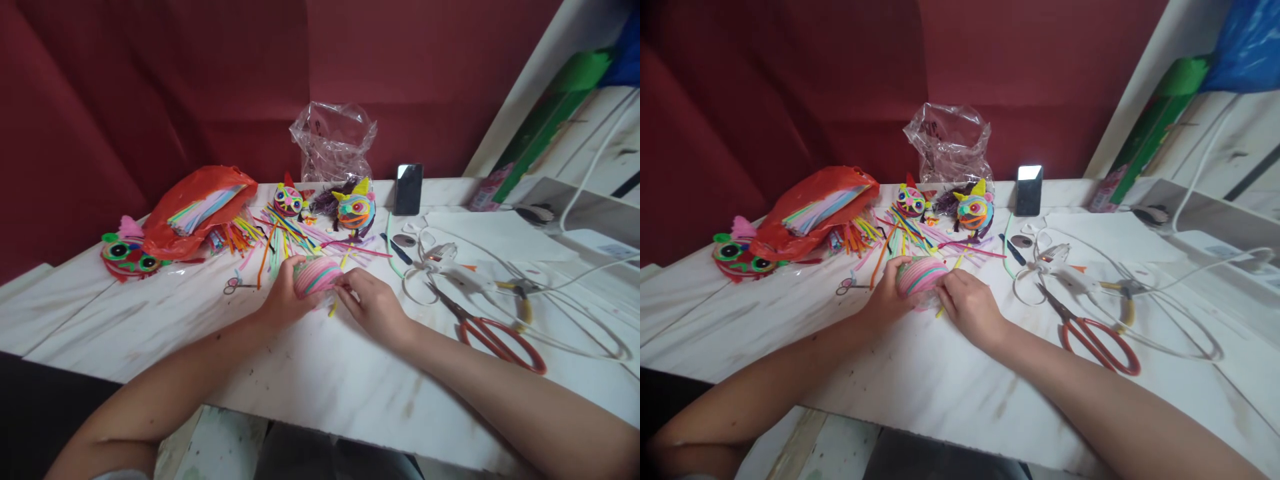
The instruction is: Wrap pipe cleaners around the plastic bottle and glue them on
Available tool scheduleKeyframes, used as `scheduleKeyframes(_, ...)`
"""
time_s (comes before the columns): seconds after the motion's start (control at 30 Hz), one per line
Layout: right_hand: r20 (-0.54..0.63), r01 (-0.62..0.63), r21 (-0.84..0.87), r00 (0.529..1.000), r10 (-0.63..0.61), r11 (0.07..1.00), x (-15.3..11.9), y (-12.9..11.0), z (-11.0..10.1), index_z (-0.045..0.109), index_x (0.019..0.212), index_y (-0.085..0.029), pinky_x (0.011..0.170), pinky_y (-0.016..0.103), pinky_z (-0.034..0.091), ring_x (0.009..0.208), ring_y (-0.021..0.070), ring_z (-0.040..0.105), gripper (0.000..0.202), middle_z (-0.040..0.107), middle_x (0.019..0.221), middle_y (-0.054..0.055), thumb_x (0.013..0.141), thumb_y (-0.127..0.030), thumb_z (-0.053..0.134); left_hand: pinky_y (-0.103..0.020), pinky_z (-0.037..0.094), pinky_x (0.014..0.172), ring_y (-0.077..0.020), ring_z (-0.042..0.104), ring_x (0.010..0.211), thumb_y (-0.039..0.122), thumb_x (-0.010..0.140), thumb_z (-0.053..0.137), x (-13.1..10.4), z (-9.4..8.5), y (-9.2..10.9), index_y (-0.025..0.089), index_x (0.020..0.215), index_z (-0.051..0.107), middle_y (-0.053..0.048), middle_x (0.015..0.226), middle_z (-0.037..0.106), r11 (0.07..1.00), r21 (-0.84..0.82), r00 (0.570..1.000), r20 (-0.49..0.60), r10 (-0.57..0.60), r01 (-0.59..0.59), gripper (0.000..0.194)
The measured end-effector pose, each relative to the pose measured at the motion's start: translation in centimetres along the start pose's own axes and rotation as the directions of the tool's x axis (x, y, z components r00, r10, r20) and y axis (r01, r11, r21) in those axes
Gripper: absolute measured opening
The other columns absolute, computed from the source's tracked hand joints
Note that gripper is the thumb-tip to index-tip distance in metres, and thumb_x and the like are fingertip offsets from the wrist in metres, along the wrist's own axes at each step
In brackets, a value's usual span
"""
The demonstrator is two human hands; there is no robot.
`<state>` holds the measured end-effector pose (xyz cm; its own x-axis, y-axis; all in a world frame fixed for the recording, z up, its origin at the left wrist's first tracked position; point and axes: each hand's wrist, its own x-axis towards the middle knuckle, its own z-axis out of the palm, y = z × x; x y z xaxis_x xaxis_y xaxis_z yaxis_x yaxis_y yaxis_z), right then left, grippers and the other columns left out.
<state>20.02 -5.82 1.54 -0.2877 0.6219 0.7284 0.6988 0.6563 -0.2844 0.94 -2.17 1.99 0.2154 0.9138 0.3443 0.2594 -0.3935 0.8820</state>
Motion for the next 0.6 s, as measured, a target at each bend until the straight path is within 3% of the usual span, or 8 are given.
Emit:
scheduleKeyframes(0.37,0.028,-0.076,0.023,0.997,0.075,0.997,-0.14,0.23,0.33,0.053,0.081,-0.020,0.061,0.027,0.049,0.067,0.0168,0.061,0.011,0.062,0.074,0.005,0.091,-0.020,0.048,-0.037,0.033,0.105,-0.0274,0.047,0.119,0.034,0.071,0.072,0.44,-0.82,-0.73,0.022,0.116,0.053,-0.007,0.121,0.056,0.993,-0.119,0.995,0.094,0.035,-0.024,0.051)
scheduleKeyframes(0.6,0.025,-0.069,0.015,0.997,0.069,0.997,-0.19,0.08,0.35,0.053,0.081,-0.020,0.060,0.027,0.048,0.066,0.0166,0.061,0.012,0.061,0.072,0.004,0.091,-0.021,0.048,-0.035,0.036,0.100,-0.0264,0.050,0.115,0.036,0.069,0.074,0.38,-0.73,-0.75,0.024,0.118,0.052,-0.006,0.121,0.056,0.999,0.015,0.996,0.080,0.041,-0.042,0.055)
